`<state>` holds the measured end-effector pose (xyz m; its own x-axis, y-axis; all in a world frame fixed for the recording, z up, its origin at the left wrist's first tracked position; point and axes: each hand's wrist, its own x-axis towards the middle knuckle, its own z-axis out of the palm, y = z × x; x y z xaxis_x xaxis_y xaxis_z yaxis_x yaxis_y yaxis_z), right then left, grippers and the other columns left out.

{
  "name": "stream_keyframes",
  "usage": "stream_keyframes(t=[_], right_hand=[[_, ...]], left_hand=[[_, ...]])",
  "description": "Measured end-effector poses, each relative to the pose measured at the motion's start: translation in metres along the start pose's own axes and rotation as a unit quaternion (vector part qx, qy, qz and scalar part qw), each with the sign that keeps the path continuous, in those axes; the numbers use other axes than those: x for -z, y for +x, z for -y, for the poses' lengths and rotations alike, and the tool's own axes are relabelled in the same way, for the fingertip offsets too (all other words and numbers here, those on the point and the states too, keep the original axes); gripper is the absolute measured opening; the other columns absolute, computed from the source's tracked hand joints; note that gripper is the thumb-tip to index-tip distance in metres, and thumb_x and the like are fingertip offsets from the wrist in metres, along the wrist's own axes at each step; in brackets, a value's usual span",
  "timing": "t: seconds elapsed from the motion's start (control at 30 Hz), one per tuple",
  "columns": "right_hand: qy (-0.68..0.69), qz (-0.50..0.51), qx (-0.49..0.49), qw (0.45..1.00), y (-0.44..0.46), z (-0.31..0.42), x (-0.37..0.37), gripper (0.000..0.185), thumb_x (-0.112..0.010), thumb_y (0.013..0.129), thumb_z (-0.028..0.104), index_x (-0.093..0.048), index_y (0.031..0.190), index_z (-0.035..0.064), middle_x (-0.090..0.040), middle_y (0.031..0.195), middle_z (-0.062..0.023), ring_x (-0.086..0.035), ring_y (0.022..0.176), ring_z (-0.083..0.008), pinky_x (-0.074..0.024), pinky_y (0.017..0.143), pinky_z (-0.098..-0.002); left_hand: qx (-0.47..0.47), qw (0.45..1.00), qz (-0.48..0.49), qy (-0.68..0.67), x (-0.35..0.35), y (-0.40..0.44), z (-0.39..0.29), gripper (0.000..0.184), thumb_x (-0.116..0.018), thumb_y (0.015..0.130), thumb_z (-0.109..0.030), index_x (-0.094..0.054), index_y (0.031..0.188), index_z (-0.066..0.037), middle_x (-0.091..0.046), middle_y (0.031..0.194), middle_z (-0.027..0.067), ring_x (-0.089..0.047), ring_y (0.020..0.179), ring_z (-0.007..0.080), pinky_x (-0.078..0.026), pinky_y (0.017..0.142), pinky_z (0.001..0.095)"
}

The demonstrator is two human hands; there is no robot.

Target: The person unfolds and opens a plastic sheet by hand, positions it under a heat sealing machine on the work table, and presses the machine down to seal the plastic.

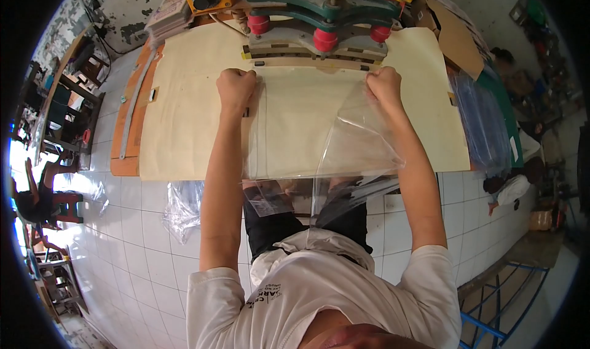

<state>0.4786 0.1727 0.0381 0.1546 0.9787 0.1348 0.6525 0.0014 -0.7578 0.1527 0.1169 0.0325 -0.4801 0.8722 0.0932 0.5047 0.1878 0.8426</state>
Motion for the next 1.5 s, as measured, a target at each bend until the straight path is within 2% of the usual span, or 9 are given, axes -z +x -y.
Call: stream_keyframes(t=[0.43, 0.53, 0.7, 0.8, 0.87, 0.93, 1.3, 1.37, 1.5], right_hand=[[-0.048, -0.009, 0.016, 0.999, 0.008, -0.004, 0.002, 0.030, -0.064, 0.077, 0.013, -0.059, 0.050, -0.0004, -0.058, 0.047, -0.0127, -0.061, 0.046, -0.0252, -0.0500, 0.054, -0.0380], [-0.055, -0.010, 0.014, 0.998, 0.007, -0.002, 0.003, 0.029, -0.066, 0.078, 0.014, -0.061, 0.053, -0.0009, -0.058, 0.048, -0.0123, -0.060, 0.046, -0.0246, -0.0493, 0.054, -0.0376], [0.006, 0.005, -0.023, 1.000, -0.001, 0.007, 0.007, 0.024, -0.068, 0.084, 0.014, -0.062, 0.065, -0.0001, -0.057, 0.050, -0.0059, -0.053, 0.044, -0.0141, -0.0415, 0.045, -0.0301], [0.084, -0.013, -0.030, 0.996, 0.004, -0.006, 0.001, 0.016, -0.069, 0.081, 0.011, -0.068, 0.075, -0.0048, -0.061, 0.053, -0.0092, -0.059, 0.042, -0.0169, -0.0465, 0.044, -0.0307], [0.098, -0.004, -0.038, 0.994, 0.006, -0.011, 0.001, 0.016, -0.068, 0.082, 0.011, -0.068, 0.077, -0.0049, -0.062, 0.056, -0.0090, -0.059, 0.043, -0.0166, -0.0473, 0.044, -0.0298], [0.113, 0.006, -0.045, 0.993, 0.006, -0.009, 0.000, 0.016, -0.068, 0.083, 0.011, -0.068, 0.078, -0.0050, -0.063, 0.058, -0.0087, -0.060, 0.044, -0.0163, -0.0481, 0.044, -0.0290], [0.072, -0.003, -0.069, 0.995, 0.002, 0.003, 0.004, 0.014, -0.068, 0.084, 0.009, -0.068, 0.083, -0.0051, -0.065, 0.062, -0.0090, -0.062, 0.047, -0.0151, -0.0496, 0.045, -0.0282], [0.072, -0.004, -0.069, 0.995, 0.003, 0.001, 0.002, 0.015, -0.068, 0.084, 0.009, -0.068, 0.084, -0.0053, -0.065, 0.062, -0.0091, -0.062, 0.047, -0.0153, -0.0496, 0.044, -0.0284], [0.045, -0.004, -0.072, 0.996, 0.004, 0.002, 0.003, 0.016, -0.069, 0.084, 0.010, -0.067, 0.087, -0.0055, -0.066, 0.064, -0.0093, -0.062, 0.047, -0.0155, -0.0497, 0.044, -0.0283]], left_hand=[[0.028, 0.999, 0.010, -0.042, -0.002, 0.010, 0.005, 0.024, -0.062, 0.072, -0.012, -0.060, 0.051, -0.001, -0.060, 0.049, 0.0107, -0.059, 0.046, 0.0205, -0.051, 0.055, 0.0321], [0.037, 0.997, 0.023, -0.064, -0.002, 0.009, 0.005, 0.023, -0.062, 0.072, -0.011, -0.059, 0.051, -0.001, -0.060, 0.049, 0.0104, -0.059, 0.046, 0.0191, -0.051, 0.054, 0.0309], [0.054, 0.995, 0.034, -0.079, -0.001, 0.009, 0.004, 0.024, -0.062, 0.073, -0.012, -0.059, 0.052, 0.000, -0.060, 0.049, 0.0095, -0.058, 0.046, 0.0169, -0.050, 0.053, 0.0296], [0.054, 0.993, 0.048, -0.094, 0.001, 0.006, 0.000, 0.022, -0.063, 0.073, -0.011, -0.061, 0.056, 0.002, -0.060, 0.050, 0.0098, -0.059, 0.047, 0.0163, -0.050, 0.053, 0.0296], [0.058, 0.992, 0.031, -0.111, 0.004, -0.001, -0.011, 0.024, -0.066, 0.077, -0.006, -0.057, 0.056, 0.002, -0.056, 0.052, 0.0073, -0.052, 0.044, 0.0134, -0.043, 0.045, 0.0298], [0.067, 0.990, 0.040, -0.121, 0.003, 0.003, -0.005, 0.021, -0.065, 0.076, -0.007, -0.059, 0.060, 0.004, -0.059, 0.054, 0.0098, -0.056, 0.046, 0.0146, -0.047, 0.048, 0.0297], [0.063, 0.989, 0.024, -0.135, -0.004, 0.009, 0.004, 0.011, -0.066, 0.077, -0.003, -0.060, 0.071, 0.005, -0.063, 0.059, 0.0121, -0.063, 0.050, 0.0162, -0.052, 0.049, 0.0291], [0.088, 0.985, 0.029, -0.144, -0.002, 0.008, -0.002, 0.015, -0.070, 0.079, -0.001, -0.056, 0.083, 0.001, -0.063, 0.067, 0.0094, -0.057, 0.051, 0.0119, -0.046, 0.046, 0.0254], [0.088, 0.981, 0.033, -0.171, -0.005, 0.012, 0.002, 0.019, -0.070, 0.078, -0.001, -0.052, 0.085, 0.000, -0.063, 0.067, 0.0092, -0.057, 0.051, 0.0116, -0.046, 0.045, 0.0264]])
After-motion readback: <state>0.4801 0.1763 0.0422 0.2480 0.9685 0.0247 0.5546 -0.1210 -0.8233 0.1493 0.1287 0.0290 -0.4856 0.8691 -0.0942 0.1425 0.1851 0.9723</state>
